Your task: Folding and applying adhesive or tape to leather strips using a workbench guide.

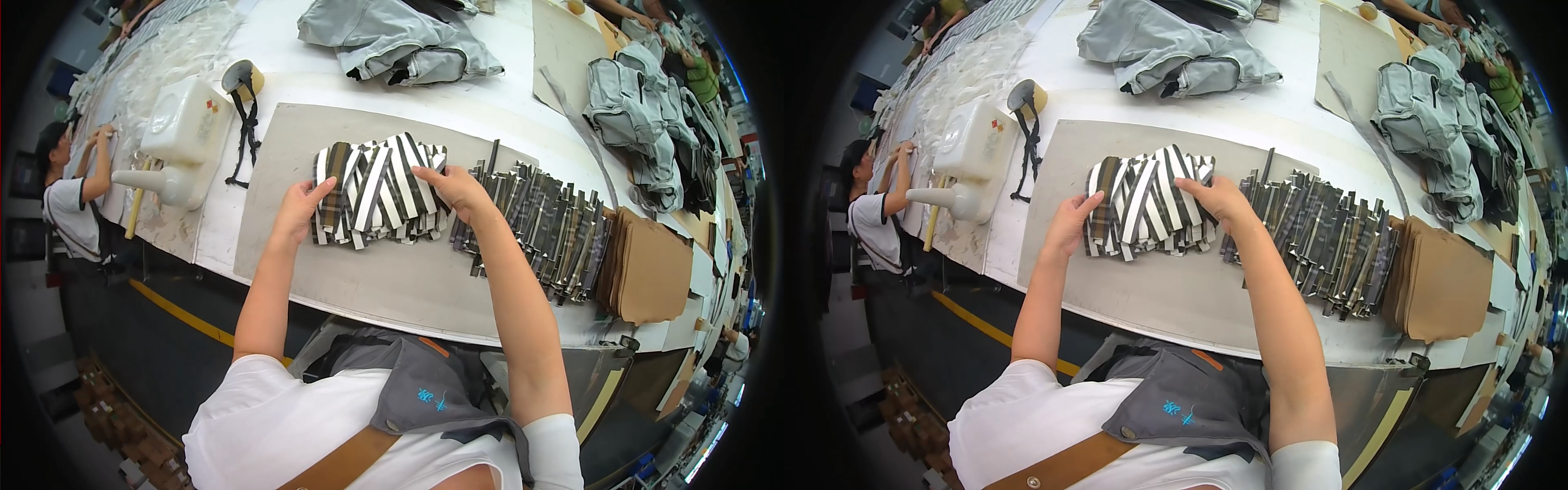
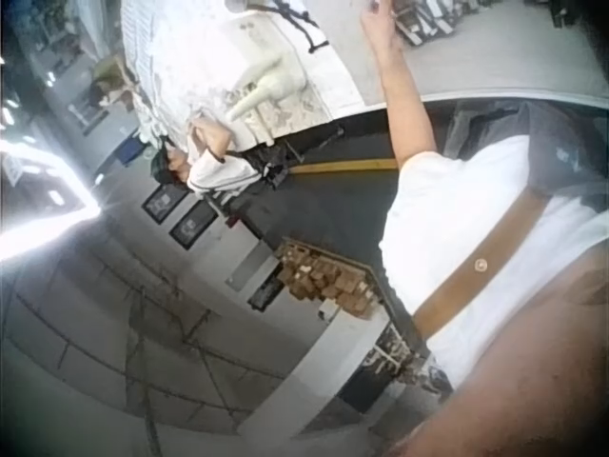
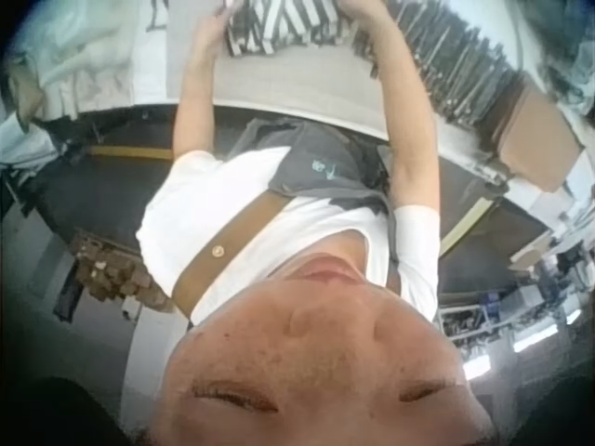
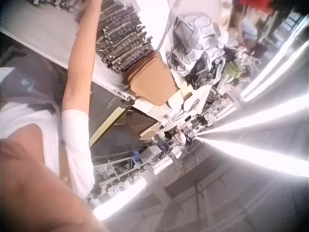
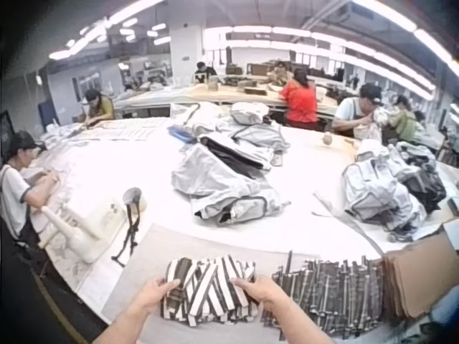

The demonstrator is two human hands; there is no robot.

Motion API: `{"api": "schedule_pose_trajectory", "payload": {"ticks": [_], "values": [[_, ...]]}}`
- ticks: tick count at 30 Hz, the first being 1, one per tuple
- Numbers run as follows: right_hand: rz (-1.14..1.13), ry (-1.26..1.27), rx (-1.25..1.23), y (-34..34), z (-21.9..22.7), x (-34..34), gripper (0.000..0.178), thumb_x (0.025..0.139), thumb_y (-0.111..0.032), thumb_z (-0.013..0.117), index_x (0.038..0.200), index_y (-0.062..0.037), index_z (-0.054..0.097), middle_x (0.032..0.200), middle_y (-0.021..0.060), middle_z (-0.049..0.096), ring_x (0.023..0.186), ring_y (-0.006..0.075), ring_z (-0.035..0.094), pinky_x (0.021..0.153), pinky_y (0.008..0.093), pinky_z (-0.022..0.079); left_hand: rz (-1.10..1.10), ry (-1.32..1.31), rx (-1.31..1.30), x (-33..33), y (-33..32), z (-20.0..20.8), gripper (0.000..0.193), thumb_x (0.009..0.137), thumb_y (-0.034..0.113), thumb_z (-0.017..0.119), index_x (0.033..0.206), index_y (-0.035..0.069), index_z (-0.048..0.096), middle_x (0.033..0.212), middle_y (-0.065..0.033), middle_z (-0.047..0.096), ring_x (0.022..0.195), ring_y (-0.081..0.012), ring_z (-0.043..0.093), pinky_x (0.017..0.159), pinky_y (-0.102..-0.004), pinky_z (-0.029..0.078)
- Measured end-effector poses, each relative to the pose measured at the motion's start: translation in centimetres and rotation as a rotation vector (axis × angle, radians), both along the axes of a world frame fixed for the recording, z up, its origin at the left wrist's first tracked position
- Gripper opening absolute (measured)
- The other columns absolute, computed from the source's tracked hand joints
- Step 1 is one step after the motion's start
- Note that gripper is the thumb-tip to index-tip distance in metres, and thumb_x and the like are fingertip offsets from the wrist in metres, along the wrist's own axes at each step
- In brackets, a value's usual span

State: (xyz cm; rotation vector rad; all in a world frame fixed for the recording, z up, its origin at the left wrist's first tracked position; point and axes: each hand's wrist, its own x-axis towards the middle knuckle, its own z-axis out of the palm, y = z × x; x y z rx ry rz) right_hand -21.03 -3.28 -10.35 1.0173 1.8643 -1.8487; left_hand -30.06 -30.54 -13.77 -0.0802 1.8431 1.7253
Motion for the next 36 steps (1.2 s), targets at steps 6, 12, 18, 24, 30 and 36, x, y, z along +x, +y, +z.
{"api": "schedule_pose_trajectory", "payload": {"ticks": [6, 12, 18, 24, 30, 36], "values": [[0.002, 0.224, -0.089, -0.1, 0.9, 1.0, 0.063, 0.077, -0.027, 0.084, 0.125, 0.0027, 0.056, 0.117, 0.0136, 0.064, 0.108, 0.0177, 0.060, 0.097, 0.0301, 0.045, 0.053, -0.105, 0.163, 0.7, 0.3, 1.8, 0.042, 0.085, 0.019, 0.077, 0.117, -0.004, 0.060, 0.104, -0.0082, 0.068, 0.093, -0.0133, 0.064, 0.084, -0.0275, 0.050], [-0.047, 0.478, -0.152, 1.8, 8.1, 2.5, 0.056, 0.080, -0.025, 0.082, 0.122, 0.0023, 0.056, 0.111, 0.0101, 0.066, 0.096, 0.0157, 0.064, 0.084, 0.0299, 0.055, -0.037, -0.025, 0.370, -0.1, 2.1, 9.6, 0.041, 0.088, 0.016, 0.073, 0.121, 0.000, 0.057, 0.105, -0.0068, 0.067, 0.092, -0.0140, 0.066, 0.081, -0.0310, 0.057], [-0.030, 0.797, 0.068, 6.9, 17.1, 11.9, 0.058, 0.083, -0.029, 0.079, 0.125, 0.0032, 0.056, 0.112, 0.0076, 0.065, 0.101, 0.0138, 0.061, 0.090, 0.0280, 0.050, -0.340, 0.066, 0.491, 2.4, 8.6, 18.5, 0.034, 0.093, 0.019, 0.068, 0.119, -0.001, 0.059, 0.105, -0.0063, 0.069, 0.090, -0.0122, 0.068, 0.077, -0.0278, 0.058], [-0.408, 0.649, 0.161, 7.6, 20.3, 28.9, 0.049, 0.089, -0.022, 0.072, 0.127, 0.0023, 0.054, 0.115, 0.0042, 0.062, 0.103, 0.0094, 0.057, 0.091, 0.0256, 0.047, -0.709, -0.215, 0.612, 12.1, 15.9, 20.2, 0.033, 0.095, 0.020, 0.065, 0.119, 0.000, 0.058, 0.102, -0.0059, 0.069, 0.089, -0.0138, 0.069, 0.078, -0.0317, 0.059], [-0.815, 0.564, 0.045, 1.8, 16.6, 47.0, 0.052, 0.089, -0.020, 0.071, 0.132, 0.0032, 0.052, 0.121, 0.0089, 0.063, 0.109, 0.0120, 0.059, 0.099, 0.0276, 0.045, -0.982, -0.643, 0.408, 25.4, 17.6, 18.0, 0.036, 0.092, 0.013, 0.068, 0.123, 0.001, 0.053, 0.115, -0.0087, 0.066, 0.102, -0.0166, 0.066, 0.090, -0.0355, 0.056], [-0.920, 0.093, 0.299, -2.4, 10.9, 52.8, 0.054, 0.091, -0.028, 0.070, 0.133, 0.0021, 0.053, 0.122, 0.0099, 0.062, 0.114, 0.0147, 0.055, 0.100, 0.0303, 0.043, -1.482, -0.318, 0.138, 27.9, 17.8, 11.8, 0.042, 0.090, 0.016, 0.072, 0.123, 0.001, 0.052, 0.114, -0.0081, 0.062, 0.100, -0.0154, 0.061, 0.086, -0.0309, 0.051]]}}
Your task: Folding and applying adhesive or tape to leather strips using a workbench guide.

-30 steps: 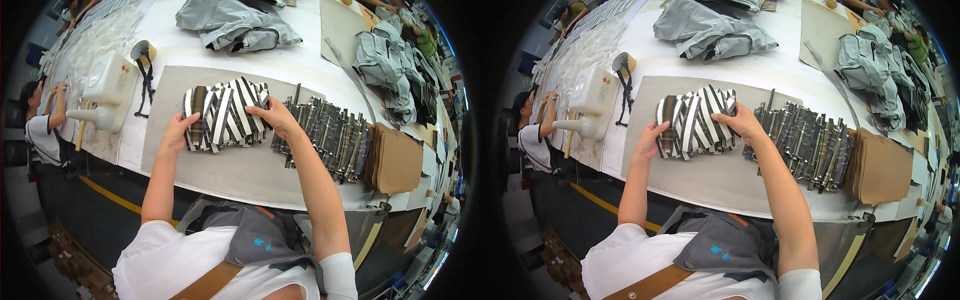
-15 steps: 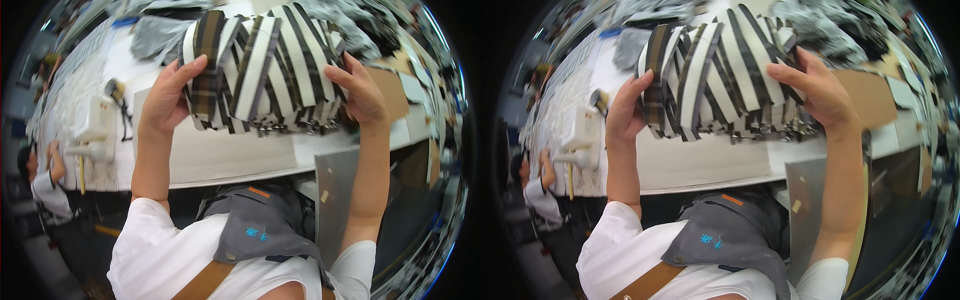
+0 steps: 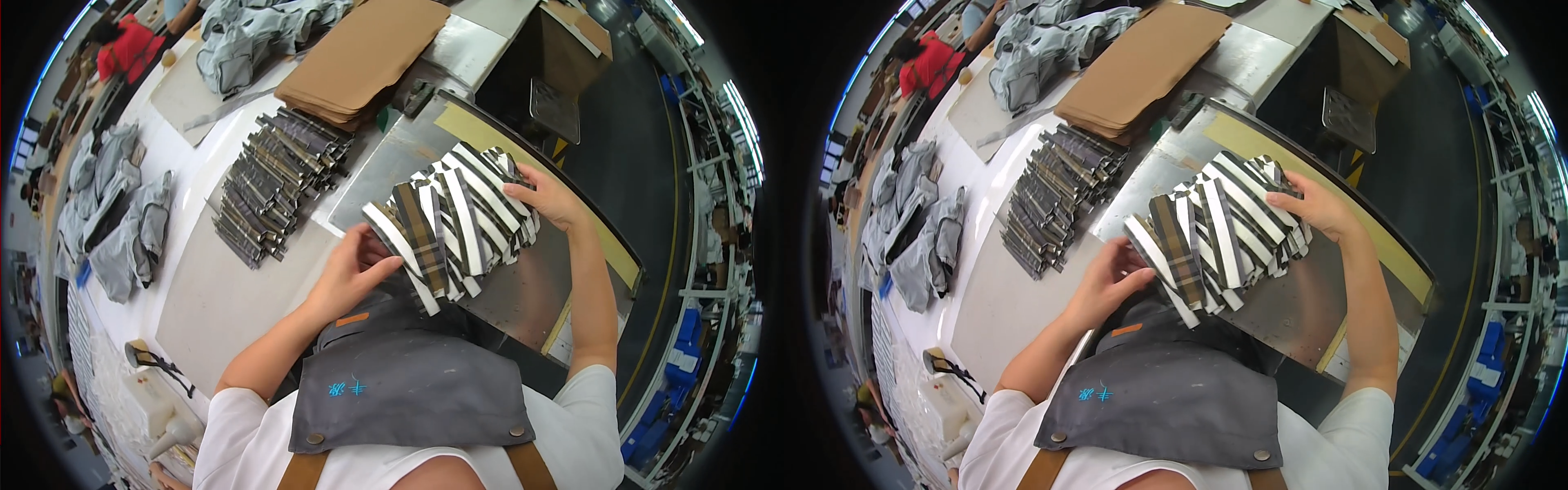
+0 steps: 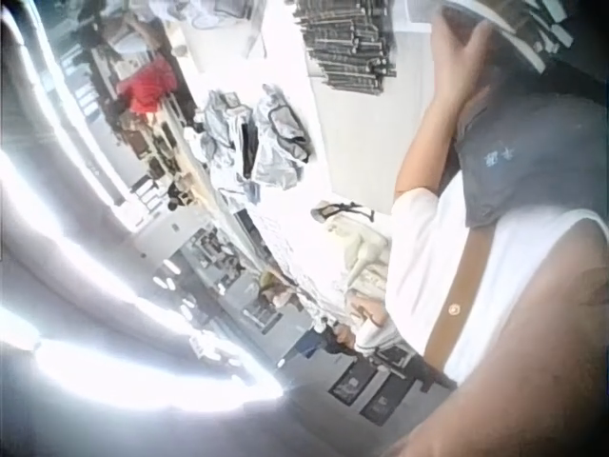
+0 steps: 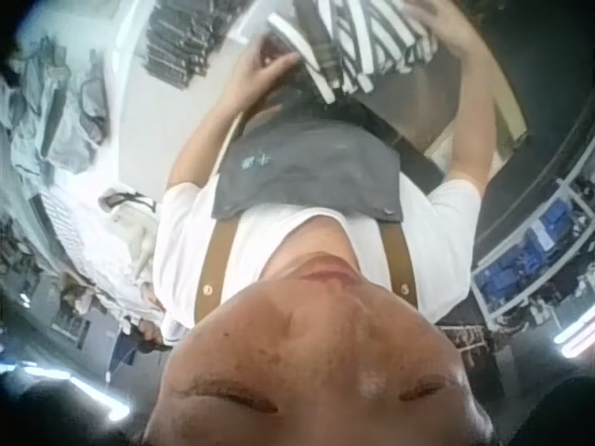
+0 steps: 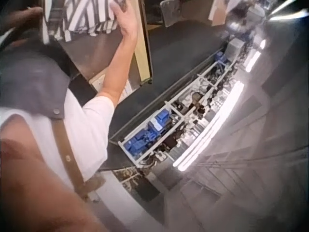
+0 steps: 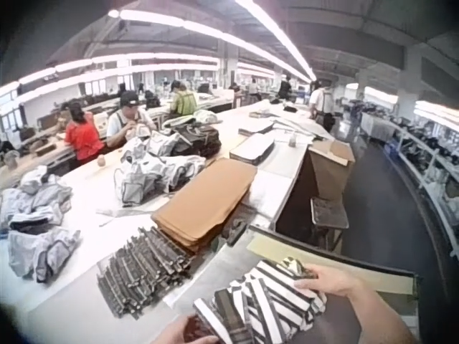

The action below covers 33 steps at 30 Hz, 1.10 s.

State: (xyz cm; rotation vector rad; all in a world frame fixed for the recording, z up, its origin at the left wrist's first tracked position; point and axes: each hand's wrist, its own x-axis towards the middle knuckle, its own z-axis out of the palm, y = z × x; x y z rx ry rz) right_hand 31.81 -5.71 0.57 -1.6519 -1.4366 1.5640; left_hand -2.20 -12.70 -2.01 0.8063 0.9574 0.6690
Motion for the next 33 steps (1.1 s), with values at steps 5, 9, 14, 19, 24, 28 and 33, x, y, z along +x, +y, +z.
{"api": "schedule_pose_trajectory", "payload": {"ticks": [5, 9, 14, 19, 24, 28, 33], "values": [[-0.029, -0.079, 0.104, -1.4, -0.3, 0.1, 0.060, 0.089, -0.034, 0.072, 0.134, 0.0011, 0.053, 0.121, 0.0117, 0.063, 0.109, 0.0161, 0.058, 0.096, 0.0306, 0.046, 0.016, 0.744, 1.147, 0.4, 3.2, 2.1, 0.062, 0.080, 0.017, 0.078, 0.134, 0.002, 0.050, 0.111, -0.0103, 0.059, 0.097, -0.0197, 0.057, 0.079, -0.0328, 0.048], [-0.021, -0.002, 0.091, -1.0, -0.1, 0.0, 0.058, 0.089, -0.032, 0.073, 0.134, 0.0007, 0.054, 0.118, 0.0100, 0.065, 0.106, 0.0153, 0.060, 0.094, 0.0305, 0.047, -0.195, 0.658, 0.831, 2.1, 6.3, 2.0, 0.062, 0.081, 0.015, 0.078, 0.134, -0.001, 0.052, 0.105, -0.0085, 0.064, 0.090, -0.0158, 0.059, 0.079, -0.0298, 0.049], [-0.025, -0.087, 0.094, -1.0, -0.2, 0.7, 0.058, 0.089, -0.031, 0.073, 0.135, -0.0001, 0.053, 0.115, 0.0113, 0.066, 0.105, 0.0171, 0.061, 0.092, 0.0312, 0.048, -0.185, 0.411, 0.513, 2.3, 7.2, 2.5, 0.036, 0.084, 0.003, 0.074, 0.118, -0.004, 0.061, 0.098, -0.0044, 0.068, 0.082, -0.0069, 0.061, 0.074, -0.0232, 0.051], [-0.018, -0.617, 0.256, -1.9, 2.4, -1.8, 0.054, 0.087, -0.028, 0.074, 0.129, 0.0009, 0.056, 0.106, 0.0144, 0.067, 0.098, 0.0250, 0.063, 0.089, 0.0350, 0.049, -0.098, 0.085, 0.353, 1.7, 6.5, 1.8, 0.014, 0.087, 0.003, 0.071, 0.096, 0.003, 0.061, 0.090, -0.0026, 0.068, 0.083, -0.0075, 0.063, 0.075, -0.0233, 0.050], [0.179, -0.134, 0.843, -3.4, 1.6, -8.7, 0.024, 0.081, -0.012, 0.075, 0.101, -0.0026, 0.066, 0.092, 0.0087, 0.064, 0.086, 0.0213, 0.060, 0.081, 0.0331, 0.049, -0.043, -0.040, 0.316, 2.8, 6.5, 0.9, 0.013, 0.090, 0.003, 0.069, 0.094, 0.004, 0.056, 0.091, -0.0027, 0.066, 0.084, -0.0076, 0.062, 0.075, -0.0231, 0.048], [0.124, -0.059, 0.671, -3.5, -0.4, -10.3, 0.018, 0.078, -0.006, 0.072, 0.094, -0.0030, 0.063, 0.079, 0.0057, 0.062, 0.075, 0.0185, 0.060, 0.079, 0.0343, 0.048, 0.001, 0.031, 0.397, 2.4, 5.6, 0.8, 0.012, 0.092, 0.002, 0.066, 0.095, 0.004, 0.055, 0.095, -0.0048, 0.066, 0.087, -0.0081, 0.062, 0.077, -0.0234, 0.049], [0.083, -0.134, 0.721, -3.9, -1.2, -10.9, 0.014, 0.075, -0.002, 0.069, 0.087, -0.0053, 0.063, 0.074, 0.0034, 0.063, 0.073, 0.0226, 0.060, 0.073, 0.0358, 0.043, 0.082, -0.212, 0.619, 1.3, 3.4, 1.3, 0.013, 0.093, -0.006, 0.058, 0.098, 0.003, 0.050, 0.100, -0.0166, 0.069, 0.096, -0.0217, 0.067, 0.090, -0.0343, 0.052]]}}
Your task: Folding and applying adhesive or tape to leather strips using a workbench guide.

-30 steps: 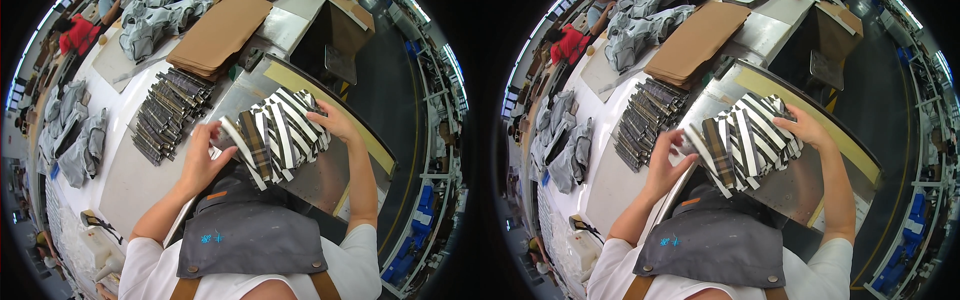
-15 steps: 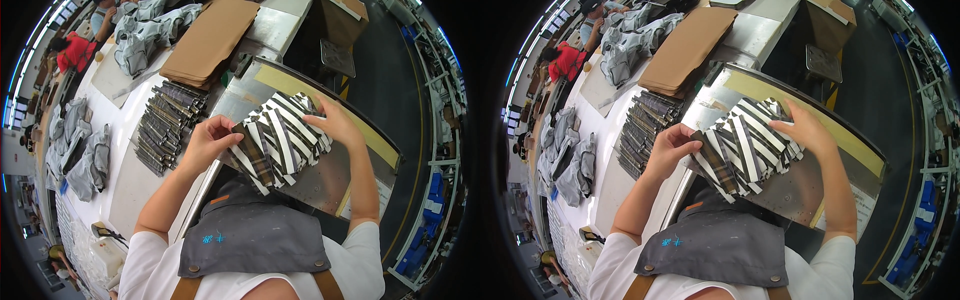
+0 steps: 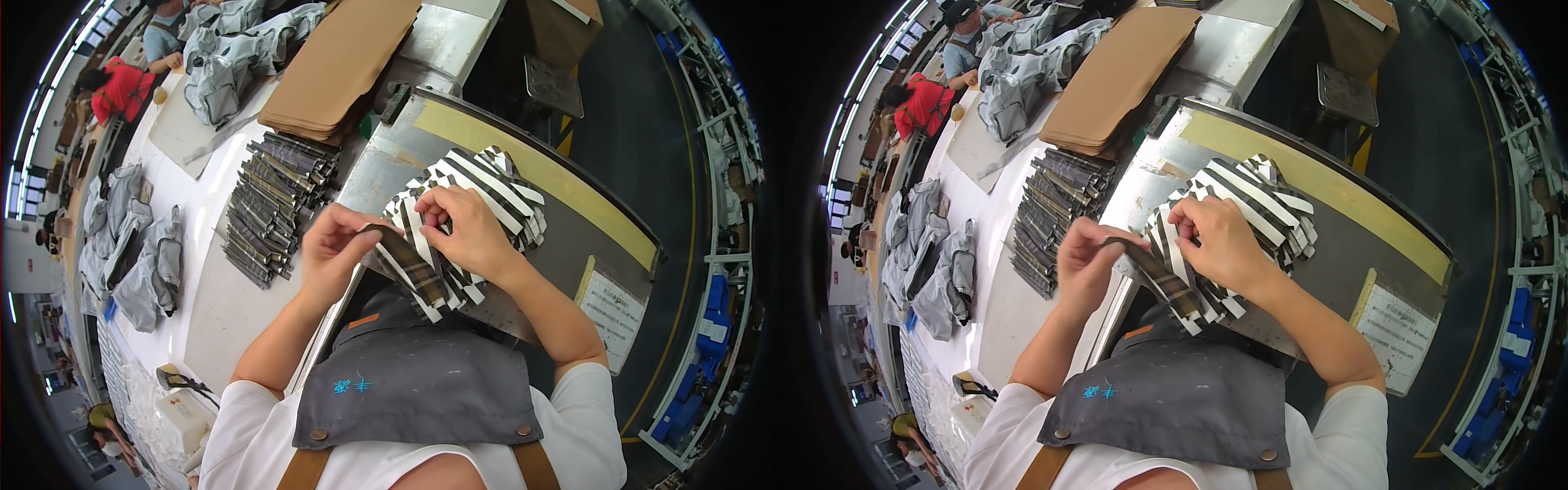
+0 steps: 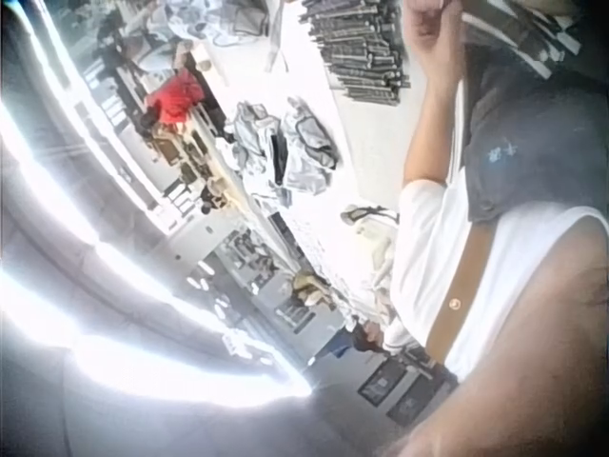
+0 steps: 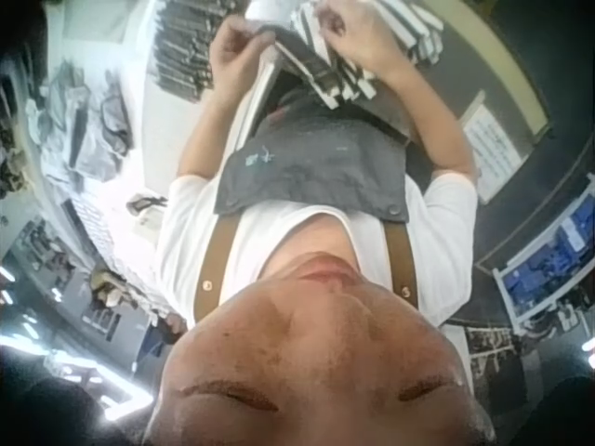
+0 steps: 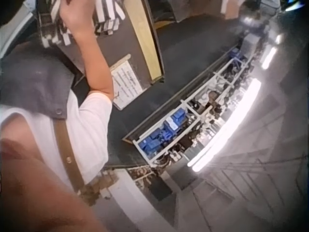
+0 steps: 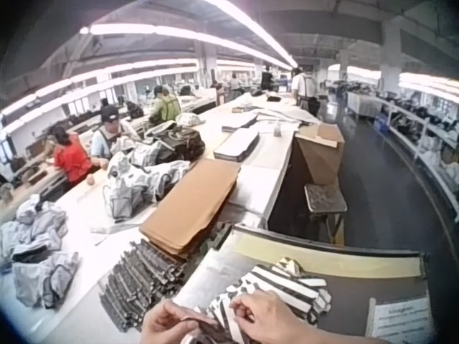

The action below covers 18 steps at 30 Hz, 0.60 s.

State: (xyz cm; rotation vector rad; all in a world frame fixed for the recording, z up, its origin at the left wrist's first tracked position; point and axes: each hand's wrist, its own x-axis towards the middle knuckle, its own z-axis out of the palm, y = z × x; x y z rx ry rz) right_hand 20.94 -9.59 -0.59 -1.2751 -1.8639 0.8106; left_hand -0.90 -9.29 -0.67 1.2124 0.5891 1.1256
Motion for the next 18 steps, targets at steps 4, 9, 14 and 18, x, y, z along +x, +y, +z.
{"api": "schedule_pose_trajectory", "payload": {"ticks": [4, 9, 14, 18], "values": [[0.030, -0.086, 0.048, -0.1, -0.5, 0.1, 0.016, 0.075, -0.001, 0.068, 0.089, -0.0070, 0.063, 0.074, 0.0014, 0.061, 0.075, 0.0213, 0.059, 0.076, 0.0353, 0.041, 0.136, -0.324, 0.052, -2.4, 0.8, 1.9, 0.010, 0.097, 0.001, 0.054, 0.102, 0.008, 0.049, 0.102, -0.0212, 0.067, 0.092, -0.0275, 0.067, 0.086, -0.0364, 0.053], [-0.030, -0.087, 0.292, 0.1, -0.6, 1.0, 0.019, 0.077, 0.000, 0.067, 0.095, -0.0054, 0.065, 0.092, 0.0077, 0.063, 0.085, 0.0232, 0.060, 0.085, 0.0358, 0.044, 0.376, -0.554, 0.134, -2.0, 3.2, 5.9, 0.009, 0.100, 0.003, 0.051, 0.106, 0.009, 0.046, 0.106, -0.0216, 0.066, 0.095, -0.0277, 0.066, 0.088, -0.0377, 0.053], [0.078, 1.031, -0.626, -0.4, 3.4, 2.8, 0.047, 0.104, -0.034, 0.046, 0.130, 0.0047, 0.052, 0.106, 0.0111, 0.063, 0.089, 0.0179, 0.062, 0.078, 0.0300, 0.050, 0.337, 0.336, 1.096, 3.2, 4.3, 5.8, 0.014, 0.085, -0.004, 0.061, 0.096, 0.000, 0.055, 0.107, -0.0246, 0.066, 0.096, -0.0348, 0.067, 0.080, -0.0393, 0.054], [-0.310, 0.986, -0.562, -1.9, 4.3, 4.3, 0.032, 0.101, -0.023, 0.053, 0.120, 0.0024, 0.057, 0.102, 0.0075, 0.063, 0.090, 0.0137, 0.061, 0.078, 0.0261, 0.049, 0.005, 0.388, 1.235, 9.1, 3.0, 3.3, 0.028, 0.080, 0.014, 0.070, 0.104, 0.002, 0.062, 0.115, -0.0175, 0.062, 0.101, -0.0334, 0.064, 0.080, -0.0403, 0.054]]}}
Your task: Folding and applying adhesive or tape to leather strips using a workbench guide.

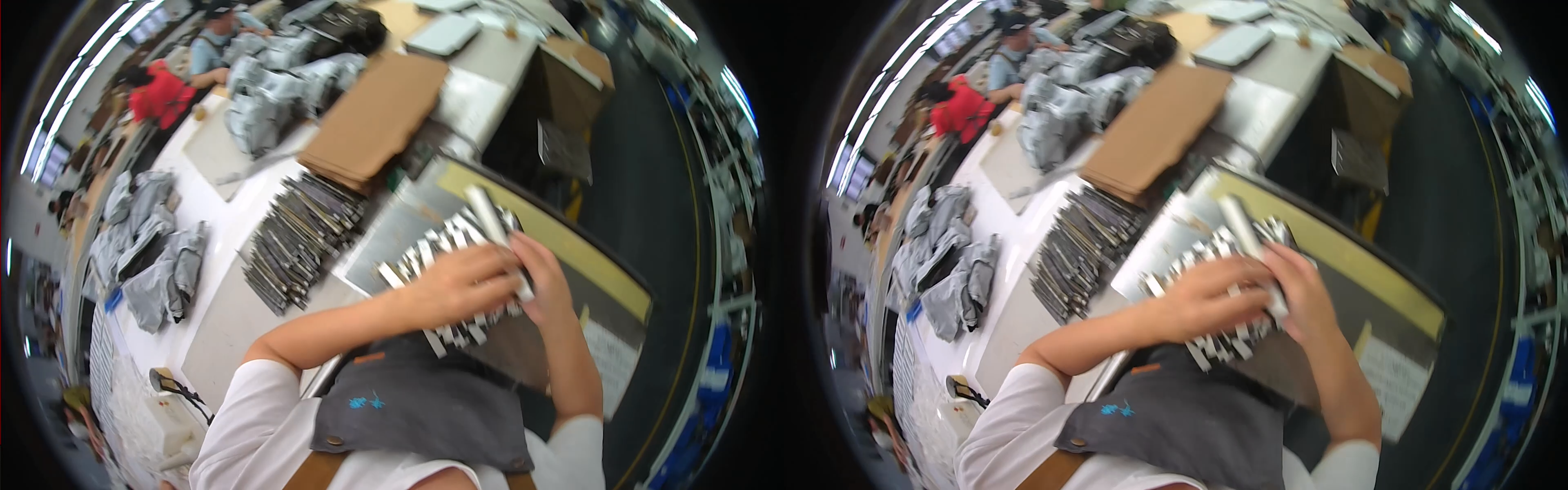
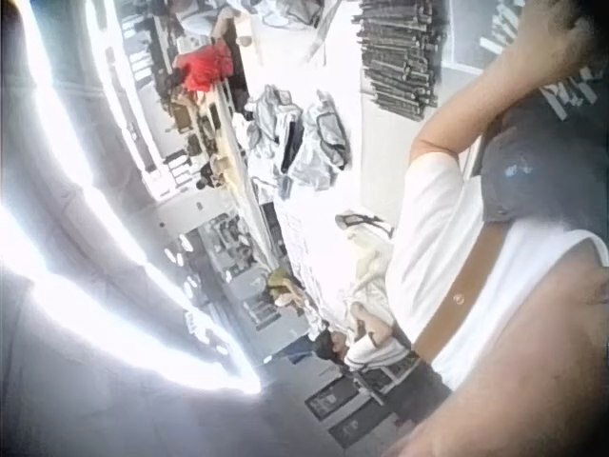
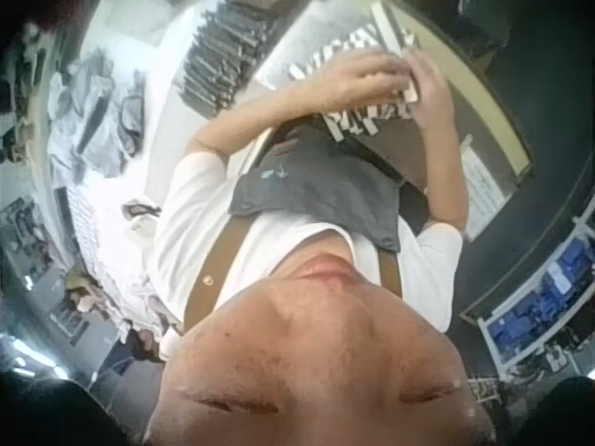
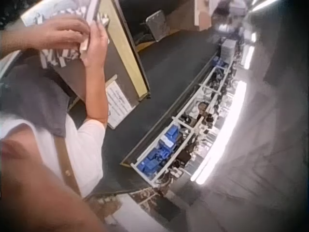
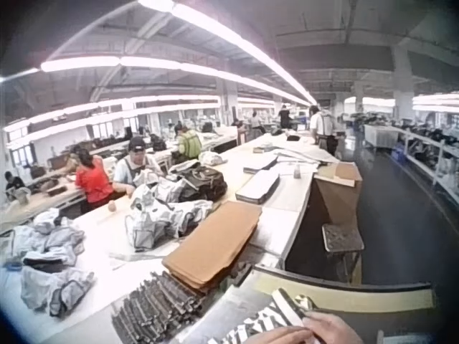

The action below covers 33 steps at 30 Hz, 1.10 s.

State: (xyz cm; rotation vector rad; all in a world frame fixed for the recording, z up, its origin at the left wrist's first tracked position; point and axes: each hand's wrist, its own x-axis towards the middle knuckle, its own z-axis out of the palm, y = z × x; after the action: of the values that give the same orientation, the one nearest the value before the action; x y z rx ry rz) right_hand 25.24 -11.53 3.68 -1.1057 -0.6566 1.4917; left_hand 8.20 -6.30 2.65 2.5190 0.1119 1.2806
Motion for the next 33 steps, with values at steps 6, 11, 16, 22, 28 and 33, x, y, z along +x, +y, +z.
{"api": "schedule_pose_trajectory", "payload": {"ticks": [6, 11, 16, 22, 28, 33], "values": [[-0.100, -0.422, 0.084, -1.2, -3.3, 9.6, 0.017, 0.097, -0.012, 0.056, 0.107, 0.0017, 0.061, 0.086, 0.0034, 0.065, 0.072, 0.0084, 0.059, 0.066, 0.0252, 0.050, -0.040, 0.327, 0.053, 3.4, 4.7, -3.9, 0.043, 0.092, 0.041, 0.062, 0.126, 0.014, 0.060, 0.135, -0.0095, 0.054, 0.132, -0.0353, 0.043, 0.101, -0.0581, 0.037], [-0.071, -0.739, 0.043, 0.7, -5.0, 13.0, 0.016, 0.096, -0.005, 0.056, 0.107, 0.0030, 0.064, 0.082, 0.0016, 0.065, 0.069, 0.0078, 0.058, 0.065, 0.0237, 0.049, 0.005, 0.620, -0.173, 3.0, 5.2, -6.9, 0.044, 0.098, 0.049, 0.048, 0.132, 0.020, 0.056, 0.145, -0.0104, 0.046, 0.138, -0.0374, 0.036, 0.101, -0.0638, 0.034], [0.008, -1.210, 0.121, 2.4, -8.4, 15.5, 0.026, 0.086, 0.003, 0.063, 0.113, 0.0041, 0.063, 0.084, 0.0059, 0.066, 0.072, 0.0152, 0.060, 0.069, 0.0276, 0.048, 0.243, 0.585, -0.210, 5.2, 1.4, -7.2, 0.039, 0.100, 0.044, 0.045, 0.129, 0.020, 0.056, 0.143, -0.0102, 0.048, 0.135, -0.0373, 0.039, 0.099, -0.0632, 0.036], [-0.040, -1.756, 0.370, 2.4, -6.6, 11.0, 0.028, 0.080, 0.004, 0.065, 0.107, 0.0011, 0.064, 0.100, 0.0134, 0.062, 0.095, 0.0315, 0.058, 0.085, 0.0419, 0.046, 0.078, 0.452, -0.169, 8.4, 6.4, -6.3, 0.042, 0.099, 0.041, 0.048, 0.117, 0.005, 0.063, 0.134, -0.0140, 0.055, 0.131, -0.0383, 0.043, 0.105, -0.0560, 0.034], [-0.020, -1.620, 0.279, -1.5, -7.0, 10.4, 0.031, 0.093, -0.003, 0.051, 0.122, 0.0052, 0.061, 0.127, 0.0209, 0.060, 0.121, 0.0381, 0.053, 0.104, 0.0429, 0.041, -0.199, 0.521, -0.019, 12.4, 8.1, -7.8, 0.041, 0.099, 0.039, 0.049, 0.093, 0.003, 0.069, 0.099, -0.0103, 0.069, 0.097, -0.0304, 0.060, 0.096, -0.0407, 0.043], [-0.044, -1.661, 0.412, 0.3, -9.3, 9.9, 0.039, 0.094, -0.010, 0.053, 0.132, -0.0003, 0.055, 0.142, 0.0120, 0.052, 0.135, 0.0334, 0.043, 0.112, 0.0464, 0.031, -0.217, 0.509, -0.157, 9.6, 10.6, -7.5, 0.039, 0.101, 0.034, 0.047, 0.112, 0.003, 0.066, 0.125, -0.0152, 0.062, 0.123, -0.0355, 0.051, 0.109, -0.0438, 0.037]]}}
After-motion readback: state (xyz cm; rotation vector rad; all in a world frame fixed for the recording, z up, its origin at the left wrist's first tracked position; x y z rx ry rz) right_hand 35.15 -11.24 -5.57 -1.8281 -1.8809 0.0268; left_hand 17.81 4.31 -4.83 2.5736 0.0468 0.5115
